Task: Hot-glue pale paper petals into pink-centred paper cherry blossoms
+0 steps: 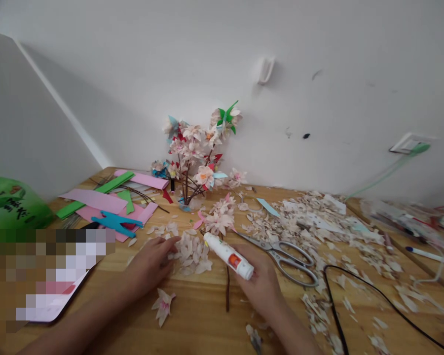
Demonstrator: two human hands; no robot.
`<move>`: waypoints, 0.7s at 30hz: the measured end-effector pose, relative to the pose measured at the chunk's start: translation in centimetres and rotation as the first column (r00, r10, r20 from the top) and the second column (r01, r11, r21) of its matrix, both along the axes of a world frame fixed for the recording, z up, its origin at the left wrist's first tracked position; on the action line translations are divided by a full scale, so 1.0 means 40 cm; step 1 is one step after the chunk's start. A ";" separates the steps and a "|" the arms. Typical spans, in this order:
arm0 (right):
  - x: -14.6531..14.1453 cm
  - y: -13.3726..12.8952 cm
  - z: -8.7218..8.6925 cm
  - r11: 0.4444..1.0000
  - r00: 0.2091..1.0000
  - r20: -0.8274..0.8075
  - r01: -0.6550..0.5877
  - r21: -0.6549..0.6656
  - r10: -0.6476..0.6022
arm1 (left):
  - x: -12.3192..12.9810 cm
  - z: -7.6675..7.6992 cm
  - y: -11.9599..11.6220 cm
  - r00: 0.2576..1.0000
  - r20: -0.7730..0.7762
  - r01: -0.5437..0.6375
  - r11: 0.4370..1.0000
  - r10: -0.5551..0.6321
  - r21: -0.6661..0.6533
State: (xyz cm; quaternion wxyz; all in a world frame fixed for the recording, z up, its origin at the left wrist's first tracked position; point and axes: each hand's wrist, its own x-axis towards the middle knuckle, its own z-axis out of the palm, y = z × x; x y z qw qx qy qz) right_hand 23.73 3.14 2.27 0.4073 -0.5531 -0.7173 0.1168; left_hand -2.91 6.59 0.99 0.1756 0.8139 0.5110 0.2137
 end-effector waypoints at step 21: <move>-0.062 -0.039 -0.030 0.987 0.984 -0.179 -0.046 -0.153 0.018 | -0.003 0.064 -0.022 0.568 0.715 -0.032 0.879 0.408 -0.476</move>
